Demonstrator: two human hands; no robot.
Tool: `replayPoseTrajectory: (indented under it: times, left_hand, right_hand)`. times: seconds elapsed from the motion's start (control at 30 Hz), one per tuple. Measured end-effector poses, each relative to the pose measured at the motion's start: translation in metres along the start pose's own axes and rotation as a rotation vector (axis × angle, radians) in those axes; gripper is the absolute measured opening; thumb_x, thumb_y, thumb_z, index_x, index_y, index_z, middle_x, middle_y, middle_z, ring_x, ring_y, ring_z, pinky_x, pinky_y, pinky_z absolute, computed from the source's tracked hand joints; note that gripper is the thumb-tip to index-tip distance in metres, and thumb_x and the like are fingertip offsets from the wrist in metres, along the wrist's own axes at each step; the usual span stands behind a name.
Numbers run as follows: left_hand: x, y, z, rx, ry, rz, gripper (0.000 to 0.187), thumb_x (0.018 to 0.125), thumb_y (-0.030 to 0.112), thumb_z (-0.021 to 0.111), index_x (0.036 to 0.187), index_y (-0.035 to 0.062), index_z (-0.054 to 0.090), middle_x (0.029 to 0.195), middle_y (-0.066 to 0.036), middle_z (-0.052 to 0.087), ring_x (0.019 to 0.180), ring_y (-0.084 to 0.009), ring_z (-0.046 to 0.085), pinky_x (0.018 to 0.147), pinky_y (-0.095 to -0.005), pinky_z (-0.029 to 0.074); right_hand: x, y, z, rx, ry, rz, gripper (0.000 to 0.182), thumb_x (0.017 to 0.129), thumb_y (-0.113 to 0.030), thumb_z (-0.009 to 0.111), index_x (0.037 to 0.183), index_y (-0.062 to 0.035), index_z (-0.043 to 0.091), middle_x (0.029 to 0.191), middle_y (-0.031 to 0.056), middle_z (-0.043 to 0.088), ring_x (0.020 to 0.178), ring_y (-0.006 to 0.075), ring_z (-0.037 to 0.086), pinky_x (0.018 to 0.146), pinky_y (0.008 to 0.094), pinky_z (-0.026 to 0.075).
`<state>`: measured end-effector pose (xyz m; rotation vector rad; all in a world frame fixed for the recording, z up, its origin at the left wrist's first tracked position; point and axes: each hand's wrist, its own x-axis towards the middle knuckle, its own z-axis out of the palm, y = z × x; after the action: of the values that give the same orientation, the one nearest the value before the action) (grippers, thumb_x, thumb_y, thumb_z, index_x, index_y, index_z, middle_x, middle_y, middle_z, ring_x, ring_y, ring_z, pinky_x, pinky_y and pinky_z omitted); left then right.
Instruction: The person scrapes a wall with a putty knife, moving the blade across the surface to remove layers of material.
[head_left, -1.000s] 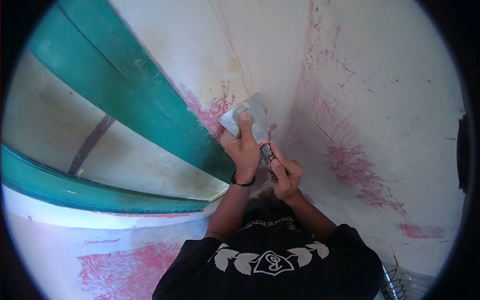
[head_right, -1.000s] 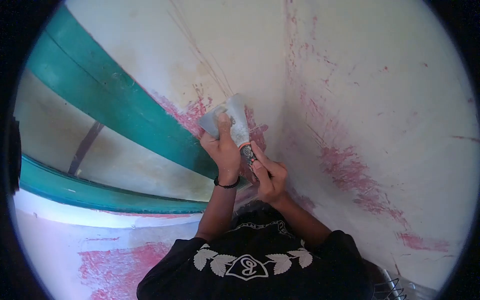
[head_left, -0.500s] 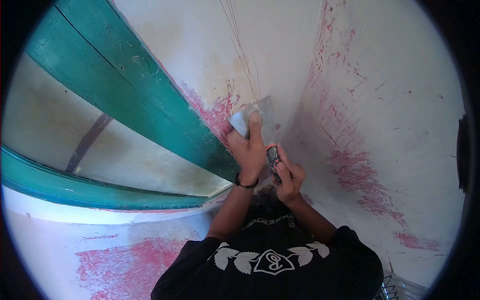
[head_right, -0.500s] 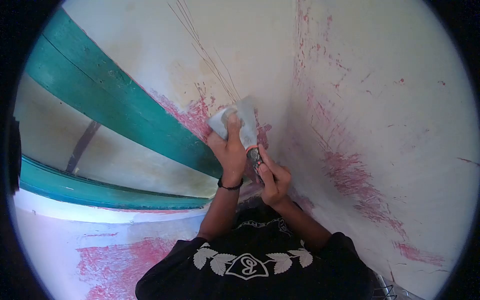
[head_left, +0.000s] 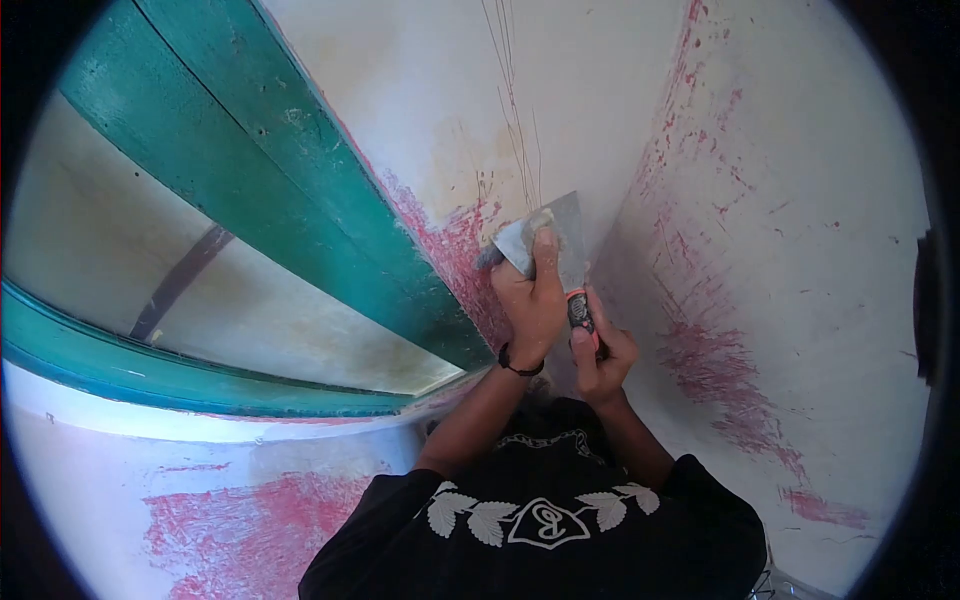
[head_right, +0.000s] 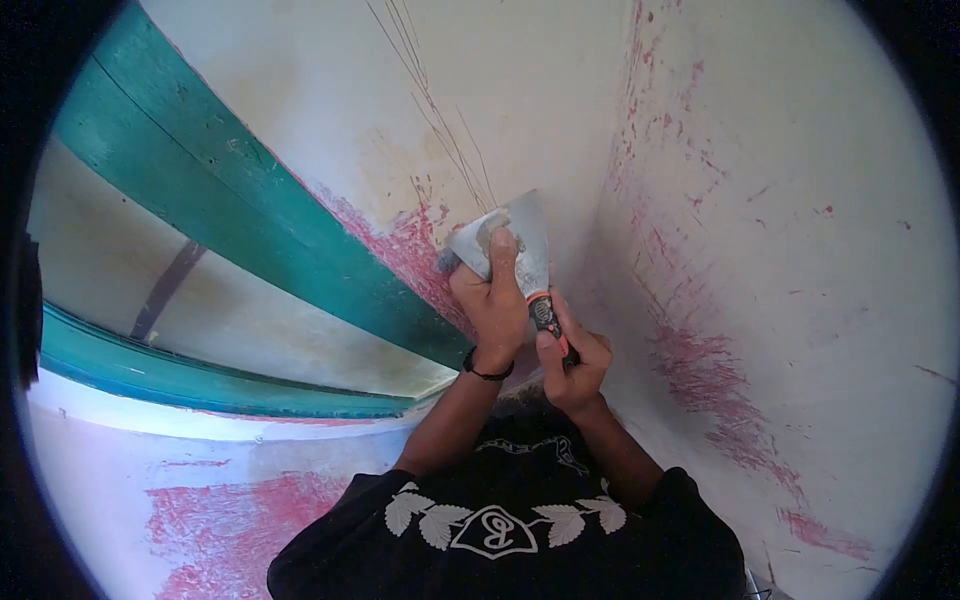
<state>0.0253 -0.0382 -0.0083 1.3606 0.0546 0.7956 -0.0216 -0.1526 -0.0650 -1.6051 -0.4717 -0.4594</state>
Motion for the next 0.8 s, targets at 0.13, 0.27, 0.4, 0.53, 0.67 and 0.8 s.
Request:
replayPoseTrajectory:
  times: [0.13,0.27,0.4,0.53,0.67,0.8]
  left_hand:
    - [-0.004,0.007,0.005,-0.128,-0.019,-0.089,0.03,0.103,0.023,0.059,0.096,-0.005,0.068,0.078,-0.002,0.066,0.067,-0.0078,0.061,0.058,-0.0256,0.051]
    - [-0.011,-0.006,0.007,-0.144,0.001,-0.16,0.032,0.104,0.022,0.056,0.092,-0.0047,0.067,0.073,-0.006,0.067,0.061,-0.0118,0.066,0.053,-0.0283,0.053]
    - [-0.01,-0.003,0.009,-0.186,0.012,-0.191,0.032,0.104,0.024,0.058,0.092,-0.0041,0.067,0.075,-0.006,0.067,0.06,-0.0131,0.066,0.052,-0.029,0.055]
    - [-0.01,-0.008,0.006,-0.158,0.012,-0.207,0.033,0.103,0.025,0.058,0.094,-0.0055,0.066,0.075,-0.007,0.067,0.058,-0.0153,0.066,0.053,-0.0299,0.056]
    - [-0.008,-0.008,0.011,-0.166,0.045,-0.215,0.032,0.103,0.024,0.058,0.095,-0.0065,0.064,0.073,-0.008,0.066,0.058,-0.0173,0.067,0.051,-0.0309,0.055]
    - [-0.013,-0.008,0.009,-0.194,0.061,-0.244,0.031,0.103,0.024,0.059,0.093,-0.0046,0.065,0.075,-0.006,0.067,0.059,-0.0137,0.065,0.05,-0.0294,0.053]
  right_hand:
    - [0.004,-0.004,-0.007,-0.052,-0.027,-0.024,0.046,0.089,-0.008,0.065,0.131,0.0109,0.059,0.083,0.0155,0.072,0.069,0.0104,0.065,0.067,0.0248,0.051]
    - [0.002,0.0,-0.013,-0.06,-0.062,0.022,0.046,0.089,-0.007,0.066,0.13,0.0108,0.06,0.088,0.0199,0.074,0.07,0.0129,0.068,0.068,0.0252,0.052]
    - [0.002,-0.005,-0.012,-0.101,-0.022,-0.002,0.045,0.089,-0.007,0.066,0.13,0.0111,0.06,0.088,0.0193,0.073,0.07,0.0127,0.068,0.068,0.0254,0.052]
    - [-0.004,-0.009,-0.006,-0.044,-0.008,0.036,0.044,0.09,-0.007,0.065,0.129,0.0116,0.06,0.086,0.0179,0.073,0.07,0.0122,0.067,0.068,0.0256,0.052]
    - [-0.007,-0.003,-0.004,0.027,0.02,0.099,0.043,0.091,-0.009,0.064,0.129,0.0112,0.061,0.082,0.0152,0.072,0.069,0.0125,0.066,0.066,0.0264,0.052]
    - [-0.008,0.0,-0.003,0.064,0.028,0.106,0.042,0.092,-0.008,0.063,0.13,0.0105,0.061,0.076,0.0128,0.069,0.065,0.0113,0.063,0.063,0.0259,0.05]
